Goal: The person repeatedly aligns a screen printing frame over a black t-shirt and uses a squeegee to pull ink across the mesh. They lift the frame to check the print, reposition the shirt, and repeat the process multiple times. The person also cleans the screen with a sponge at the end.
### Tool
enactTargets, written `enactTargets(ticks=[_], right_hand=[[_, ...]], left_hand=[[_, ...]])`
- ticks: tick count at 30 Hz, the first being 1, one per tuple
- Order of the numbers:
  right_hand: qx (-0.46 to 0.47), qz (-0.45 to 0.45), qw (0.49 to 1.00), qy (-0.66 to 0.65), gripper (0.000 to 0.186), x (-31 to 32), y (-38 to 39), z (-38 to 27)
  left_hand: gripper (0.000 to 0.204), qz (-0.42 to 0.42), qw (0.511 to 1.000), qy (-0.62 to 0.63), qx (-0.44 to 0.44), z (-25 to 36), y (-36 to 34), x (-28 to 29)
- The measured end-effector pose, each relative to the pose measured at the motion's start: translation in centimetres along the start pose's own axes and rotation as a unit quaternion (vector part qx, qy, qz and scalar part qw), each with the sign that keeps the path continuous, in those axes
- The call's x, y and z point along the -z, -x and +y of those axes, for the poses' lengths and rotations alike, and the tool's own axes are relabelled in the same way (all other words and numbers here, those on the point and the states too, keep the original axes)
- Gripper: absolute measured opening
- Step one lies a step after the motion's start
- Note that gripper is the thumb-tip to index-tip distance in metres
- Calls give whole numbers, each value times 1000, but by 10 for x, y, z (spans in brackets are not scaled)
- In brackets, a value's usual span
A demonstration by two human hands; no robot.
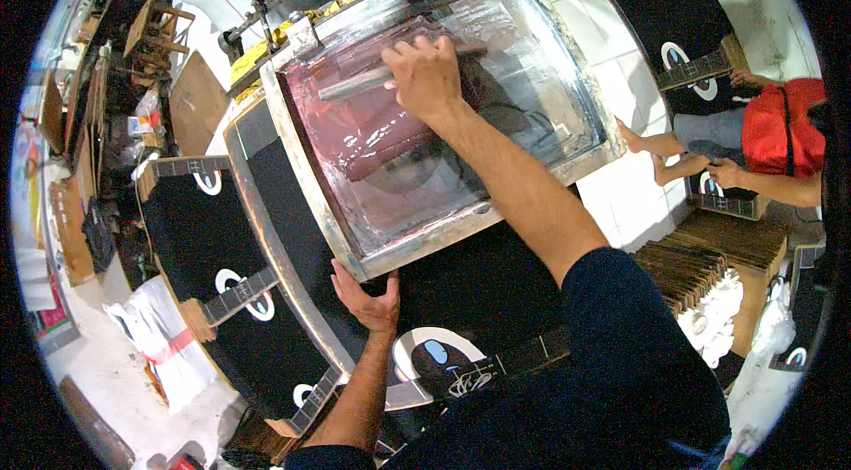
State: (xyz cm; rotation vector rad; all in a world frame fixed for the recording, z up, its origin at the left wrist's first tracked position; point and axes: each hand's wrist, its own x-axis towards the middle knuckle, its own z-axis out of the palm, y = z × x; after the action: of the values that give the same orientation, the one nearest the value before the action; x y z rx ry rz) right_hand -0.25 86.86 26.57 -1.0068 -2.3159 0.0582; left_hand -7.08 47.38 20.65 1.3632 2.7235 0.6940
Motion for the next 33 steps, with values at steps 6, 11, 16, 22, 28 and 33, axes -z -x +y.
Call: enactTargets(ticks=[6, 11, 16, 22, 28, 33], right_hand=[[-19, -153, 988, 29, 29, 40, 41, -42], [59, -100, 992, 51, 23, 2, -20, -21], [94, -64, 989, 94, 33, -52, -85, -10], [81, -114, 982, 129, 51, 0, 1, -37], [96, -170, 979, 51, 41, 31, 13, -41], [116, -85, 986, 87, 44, -36, -81, -23]], left_hand=[[109, 14, 999, 33, -10, 6, -4, 7], [110, 1, 999, 38, 0, 5, -6, 9], [108, 12, 1000, 23, -13, 5, -9, 9], [109, 16, 999, 42, -9, 4, -8, 10], [105, 18, 999, 50, -4, 3, -9, 9], [103, 20, 999, 50, -4, 3, -9, 8]])
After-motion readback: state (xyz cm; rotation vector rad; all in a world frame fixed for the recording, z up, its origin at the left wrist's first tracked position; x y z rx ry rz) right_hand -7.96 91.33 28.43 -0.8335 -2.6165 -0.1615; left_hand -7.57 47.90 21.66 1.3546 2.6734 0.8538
